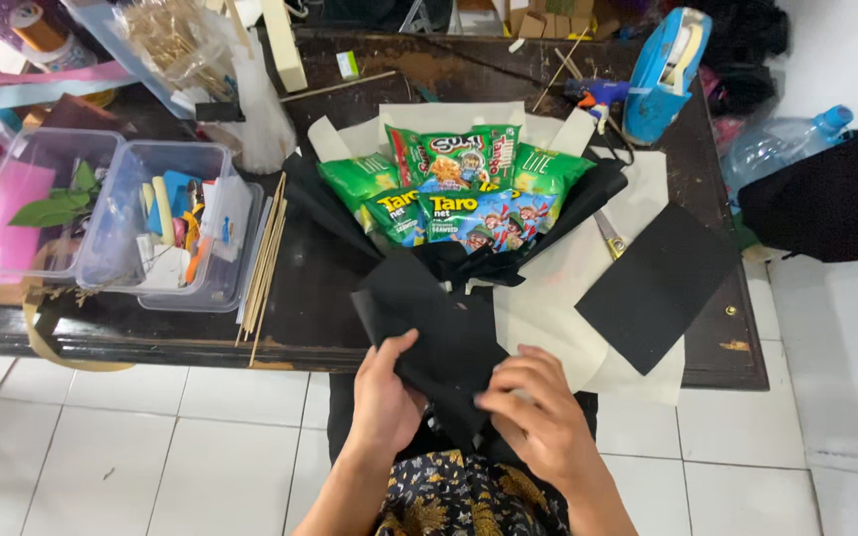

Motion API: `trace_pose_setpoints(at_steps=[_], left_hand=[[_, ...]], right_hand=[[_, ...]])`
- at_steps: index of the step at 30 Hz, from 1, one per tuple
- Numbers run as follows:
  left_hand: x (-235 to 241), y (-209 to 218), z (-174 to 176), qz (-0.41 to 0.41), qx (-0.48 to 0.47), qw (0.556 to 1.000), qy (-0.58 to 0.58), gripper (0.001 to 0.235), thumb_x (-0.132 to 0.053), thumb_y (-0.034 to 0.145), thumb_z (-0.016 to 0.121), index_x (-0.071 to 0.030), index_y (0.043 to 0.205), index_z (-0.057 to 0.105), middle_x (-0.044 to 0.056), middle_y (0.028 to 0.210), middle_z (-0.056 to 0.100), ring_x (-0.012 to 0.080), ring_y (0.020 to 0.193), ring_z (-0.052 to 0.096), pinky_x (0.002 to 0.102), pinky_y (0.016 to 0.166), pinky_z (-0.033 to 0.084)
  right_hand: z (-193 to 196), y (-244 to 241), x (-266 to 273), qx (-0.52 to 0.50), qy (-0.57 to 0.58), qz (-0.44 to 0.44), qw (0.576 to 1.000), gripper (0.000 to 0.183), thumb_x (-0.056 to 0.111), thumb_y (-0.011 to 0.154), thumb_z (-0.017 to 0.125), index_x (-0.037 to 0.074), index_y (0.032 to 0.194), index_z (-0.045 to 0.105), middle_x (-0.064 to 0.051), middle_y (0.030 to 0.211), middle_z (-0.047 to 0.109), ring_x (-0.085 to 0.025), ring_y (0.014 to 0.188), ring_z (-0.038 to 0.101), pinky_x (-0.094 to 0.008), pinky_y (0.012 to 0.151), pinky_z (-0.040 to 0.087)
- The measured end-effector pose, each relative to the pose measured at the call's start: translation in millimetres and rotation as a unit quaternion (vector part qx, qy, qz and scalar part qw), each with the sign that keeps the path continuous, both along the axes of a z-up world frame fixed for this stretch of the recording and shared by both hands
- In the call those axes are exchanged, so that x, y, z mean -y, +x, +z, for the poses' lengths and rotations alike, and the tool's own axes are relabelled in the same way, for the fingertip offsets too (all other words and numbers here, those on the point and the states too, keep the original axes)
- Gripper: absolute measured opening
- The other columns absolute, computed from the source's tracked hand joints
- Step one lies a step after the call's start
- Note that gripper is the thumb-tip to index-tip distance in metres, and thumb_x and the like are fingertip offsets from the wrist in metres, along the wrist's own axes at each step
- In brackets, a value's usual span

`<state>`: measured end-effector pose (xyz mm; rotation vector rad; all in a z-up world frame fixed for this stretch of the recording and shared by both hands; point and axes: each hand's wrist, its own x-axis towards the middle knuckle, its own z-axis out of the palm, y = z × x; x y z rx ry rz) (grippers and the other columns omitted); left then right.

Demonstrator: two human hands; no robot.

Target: The person constructs a snack bouquet by attaching black paper pieces to a base holding snack bags using a glue gun.

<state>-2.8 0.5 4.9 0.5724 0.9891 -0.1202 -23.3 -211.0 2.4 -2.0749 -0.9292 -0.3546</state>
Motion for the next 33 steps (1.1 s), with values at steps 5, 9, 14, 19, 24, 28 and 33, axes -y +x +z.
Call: trace_pose_setpoints(at_steps=[5,9,14,19,24,28,33], left_hand=[[0,6,14,0.005,0.004,0.998,0.062,0.058,-0.016,0.098,0.064,-0.007,0.155,0.061,0.016,0.156,0.068,0.0351,0.139,0.067,0.044,0.107,0.054],[9,3,7,-0.118,0.004,0.966,0.232,0.056,-0.028,0.1,0.063,-0.002,0.149,0.068,0.01,0.147,0.071,0.0271,0.134,0.068,0.043,0.101,0.052],[-3,11,-31,-0.345,0.359,0.718,0.486,0.019,-0.023,0.106,0.06,-0.005,0.103,0.055,0.014,0.134,0.077,0.0176,0.1,0.071,0.05,0.121,0.033],[-2,20,-39,-0.396,0.464,0.535,0.585,0.051,-0.022,0.116,0.047,-0.005,0.07,0.035,0.03,0.16,0.055,0.0375,0.159,0.041,0.074,0.135,0.007],[1,7,-35,-0.466,0.293,0.714,0.433,0.068,-0.054,0.104,0.05,-0.03,0.167,0.038,-0.007,0.18,0.033,0.0517,0.169,-0.001,0.076,0.114,0.039],[-5,1,-112,-0.39,0.39,0.674,0.492,0.057,-0.038,0.113,0.048,-0.009,0.162,0.047,0.025,0.172,0.03,0.0481,0.163,0.025,0.063,0.126,0.039],[-3,1,-119,-0.409,0.341,0.68,0.504,0.06,-0.041,0.112,0.048,-0.006,0.161,0.049,0.026,0.176,0.02,0.0459,0.166,0.017,0.062,0.131,0.033]], right_hand=[[-1,17,14,-0.133,0.062,-0.089,0.985,0.007,0.013,0.099,0.077,0.009,0.105,0.077,-0.008,0.112,0.077,-0.024,0.11,0.074,-0.036,0.101,0.056],[-47,78,53,-0.322,0.145,-0.26,0.899,0.025,0.014,0.1,0.077,0.013,0.125,0.076,0.001,0.109,0.08,-0.009,0.101,0.073,-0.024,0.093,0.054],[-38,196,87,-0.344,0.225,-0.323,0.853,0.035,0.025,0.108,0.066,0.019,0.142,0.059,-0.007,0.116,0.07,-0.016,0.091,0.068,-0.032,0.072,0.06],[-39,306,123,-0.275,0.084,-0.365,0.885,0.046,0.055,0.114,0.062,0.014,0.106,0.08,0.002,0.096,0.074,-0.011,0.095,0.06,-0.037,0.08,0.046],[-25,365,131,-0.215,-0.039,-0.39,0.894,0.046,0.041,0.119,0.075,0.013,0.084,0.077,-0.009,0.084,0.07,-0.03,0.082,0.064,-0.06,0.072,0.043],[-16,397,105,-0.285,-0.048,-0.425,0.858,0.076,0.06,0.117,0.08,0.012,0.061,0.063,-0.006,0.06,0.052,-0.021,0.058,0.046,-0.052,0.063,0.031],[-19,429,78,-0.362,0.118,-0.412,0.828,0.071,0.038,0.11,0.086,0.021,0.067,0.031,0.001,0.07,0.022,-0.015,0.077,0.024,-0.045,0.073,0.023]])
